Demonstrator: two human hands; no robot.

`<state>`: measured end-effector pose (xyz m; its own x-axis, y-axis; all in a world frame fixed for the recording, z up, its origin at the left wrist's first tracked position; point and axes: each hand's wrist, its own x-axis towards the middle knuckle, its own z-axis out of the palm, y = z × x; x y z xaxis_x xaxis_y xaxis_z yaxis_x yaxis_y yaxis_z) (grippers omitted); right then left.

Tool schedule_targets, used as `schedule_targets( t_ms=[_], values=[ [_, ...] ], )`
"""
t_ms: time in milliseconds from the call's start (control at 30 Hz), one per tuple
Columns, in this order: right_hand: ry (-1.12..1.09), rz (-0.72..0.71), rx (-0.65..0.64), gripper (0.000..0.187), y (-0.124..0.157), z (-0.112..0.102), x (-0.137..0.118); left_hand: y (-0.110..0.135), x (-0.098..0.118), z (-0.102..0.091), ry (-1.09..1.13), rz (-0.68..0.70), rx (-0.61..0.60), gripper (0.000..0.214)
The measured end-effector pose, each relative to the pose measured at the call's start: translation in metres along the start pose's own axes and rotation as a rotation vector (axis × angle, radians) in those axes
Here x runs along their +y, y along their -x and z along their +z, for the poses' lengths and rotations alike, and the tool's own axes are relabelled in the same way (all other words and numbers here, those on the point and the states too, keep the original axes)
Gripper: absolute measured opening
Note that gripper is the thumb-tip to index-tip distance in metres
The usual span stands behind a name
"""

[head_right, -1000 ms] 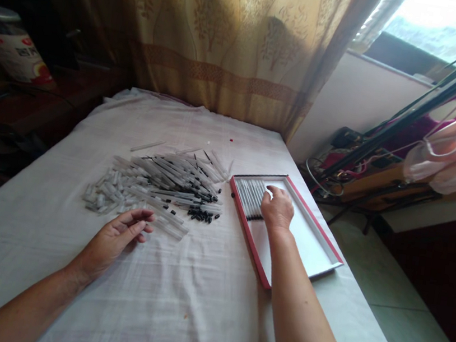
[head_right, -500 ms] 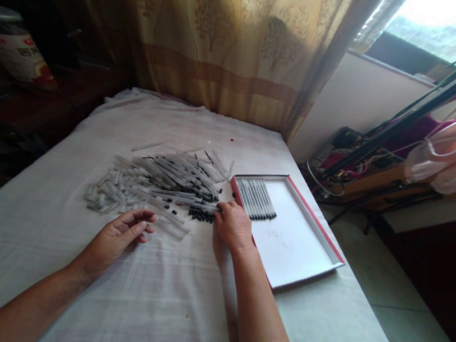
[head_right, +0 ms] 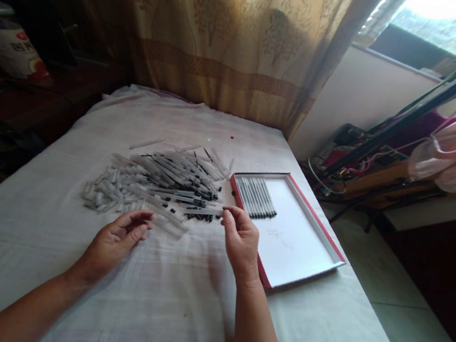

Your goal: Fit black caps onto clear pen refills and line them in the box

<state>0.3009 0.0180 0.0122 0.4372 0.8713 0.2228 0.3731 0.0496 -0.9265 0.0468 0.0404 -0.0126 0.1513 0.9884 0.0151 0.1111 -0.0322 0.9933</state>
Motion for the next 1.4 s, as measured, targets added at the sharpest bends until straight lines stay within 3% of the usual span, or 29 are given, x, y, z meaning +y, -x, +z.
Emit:
schedule_targets(
  t_ms=[100,200,300,433,500,600,733,833,1033,1300,1400],
  values=[
    [-0.132,0.025,-0.141,0.023,0.013,0.016,-0.01,0.006,0.002,0.0,-0.228,0.214,0.023,0.032],
    [-0.205,0.043,-0.254,0.019,0.023,0.035,-0.018,0.009,0.005,0.0,-0.38,0.287,-0.064,0.029],
    [-0.235,0.073,-0.315,0.019,0.027,0.049,-0.02,0.008,0.004,-0.003,-0.402,0.235,-0.111,0.027],
    [-0.233,0.083,-0.365,0.029,0.02,0.064,-0.018,0.007,-0.002,-0.017,-0.386,0.082,-0.011,0.03],
    [-0.127,0.0,-0.36,0.028,0.013,0.07,-0.015,0.007,-0.005,-0.029,-0.323,0.002,0.047,0.035],
    [0.209,-0.2,-0.354,0.02,0.0,0.077,-0.014,0.007,-0.007,-0.044,-0.18,-0.048,0.142,0.044],
    [0.663,-0.253,-0.35,0.022,-0.016,0.073,-0.016,0.005,-0.006,-0.052,-0.096,-0.079,0.186,0.051],
    [0.839,-0.217,-0.304,0.023,-0.027,0.062,-0.014,0.005,-0.008,-0.051,-0.124,-0.061,0.18,0.048],
    [0.871,-0.104,-0.298,0.023,-0.04,0.044,-0.001,0.006,-0.016,-0.051,-0.275,0.019,0.135,0.035],
    [0.864,-0.084,-0.369,0.016,-0.047,0.045,0.001,-0.003,-0.018,-0.048,-0.456,0.113,0.066,0.033],
    [0.787,-0.108,-0.336,0.014,-0.046,0.041,0.004,-0.005,-0.019,-0.047,-0.486,0.146,0.066,0.034]
  ],
)
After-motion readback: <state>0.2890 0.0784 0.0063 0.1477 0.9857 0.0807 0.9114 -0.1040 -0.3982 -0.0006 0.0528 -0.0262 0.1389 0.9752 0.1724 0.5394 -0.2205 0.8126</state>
